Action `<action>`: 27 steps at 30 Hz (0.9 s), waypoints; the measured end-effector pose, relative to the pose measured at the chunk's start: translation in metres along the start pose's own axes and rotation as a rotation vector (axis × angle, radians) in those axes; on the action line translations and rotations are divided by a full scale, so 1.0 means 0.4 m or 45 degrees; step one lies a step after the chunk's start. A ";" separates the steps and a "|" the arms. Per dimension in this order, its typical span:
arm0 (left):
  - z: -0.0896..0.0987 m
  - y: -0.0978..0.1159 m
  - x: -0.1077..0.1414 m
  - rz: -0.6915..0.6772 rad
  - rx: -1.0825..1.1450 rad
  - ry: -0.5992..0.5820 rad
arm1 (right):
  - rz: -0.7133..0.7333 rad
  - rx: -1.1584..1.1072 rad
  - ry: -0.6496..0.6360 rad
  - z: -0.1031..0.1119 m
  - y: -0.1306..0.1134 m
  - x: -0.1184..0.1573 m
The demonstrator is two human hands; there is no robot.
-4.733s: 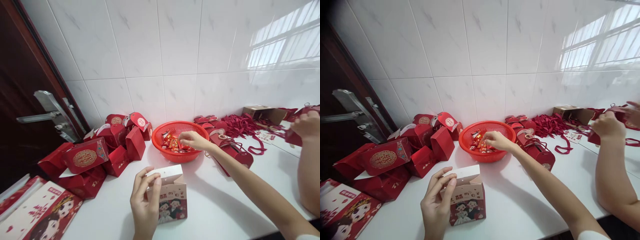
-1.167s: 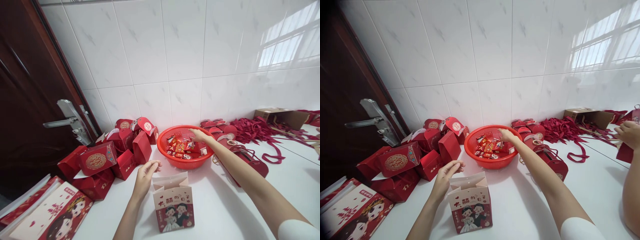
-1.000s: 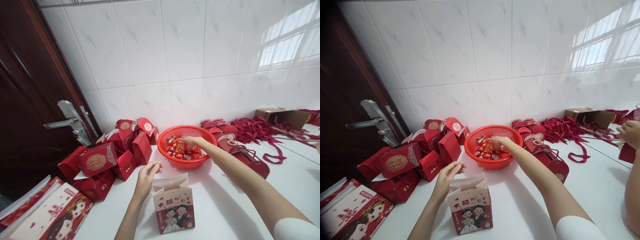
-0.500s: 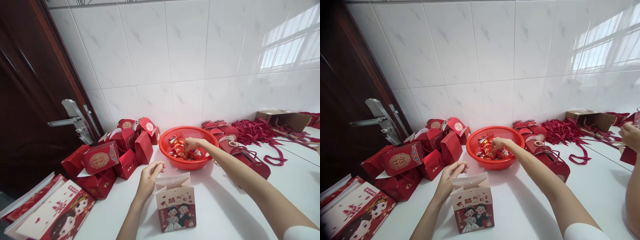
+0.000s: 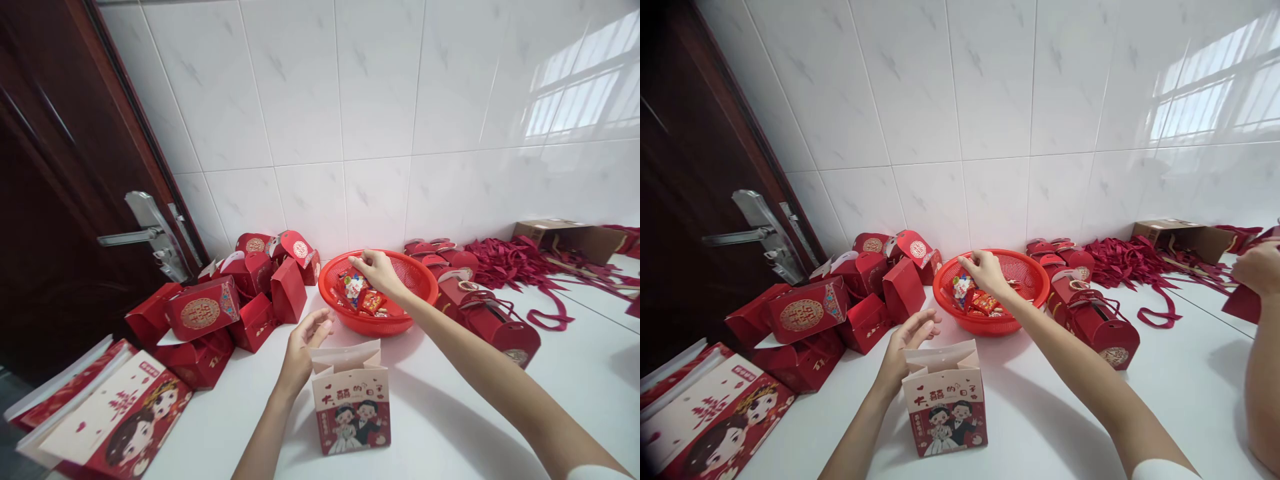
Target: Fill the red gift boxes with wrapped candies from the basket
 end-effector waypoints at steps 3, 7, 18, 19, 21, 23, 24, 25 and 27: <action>-0.011 0.005 0.002 -0.031 0.040 -0.047 | 0.051 -0.159 0.027 -0.057 -0.049 0.037; -0.008 -0.003 0.003 -0.007 0.026 -0.008 | 0.046 -0.357 -0.078 -0.111 -0.077 0.076; 0.027 0.017 0.000 -0.079 0.039 0.040 | -0.207 -0.658 -0.695 -0.081 -0.052 0.116; 0.025 0.021 0.001 -0.097 0.035 0.013 | -0.216 -0.684 -0.705 -0.072 -0.056 0.115; 0.021 0.027 0.004 -0.123 0.047 -0.032 | -0.243 -0.751 -0.738 -0.062 -0.065 0.115; 0.017 0.023 0.007 -0.123 0.076 -0.052 | -0.275 -0.803 -0.808 -0.061 -0.076 0.119; 0.015 0.017 0.009 -0.110 0.099 -0.052 | -0.289 -0.809 -0.845 -0.063 -0.080 0.122; 0.013 0.009 0.009 -0.089 0.129 -0.046 | -0.300 -0.796 -0.883 -0.064 -0.081 0.123; 0.010 -0.008 0.008 -0.039 0.192 -0.022 | -0.296 -0.710 -0.938 -0.062 -0.075 0.118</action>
Point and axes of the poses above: each hand's wrist, its own x-axis away from the middle knuckle, its own z-axis out of the back of the hand, y = z × x, the point moved 6 cm from there along -x, towards the middle knuckle, and after that the axes turned 14 degrees about -x, right-handed, at the moved point
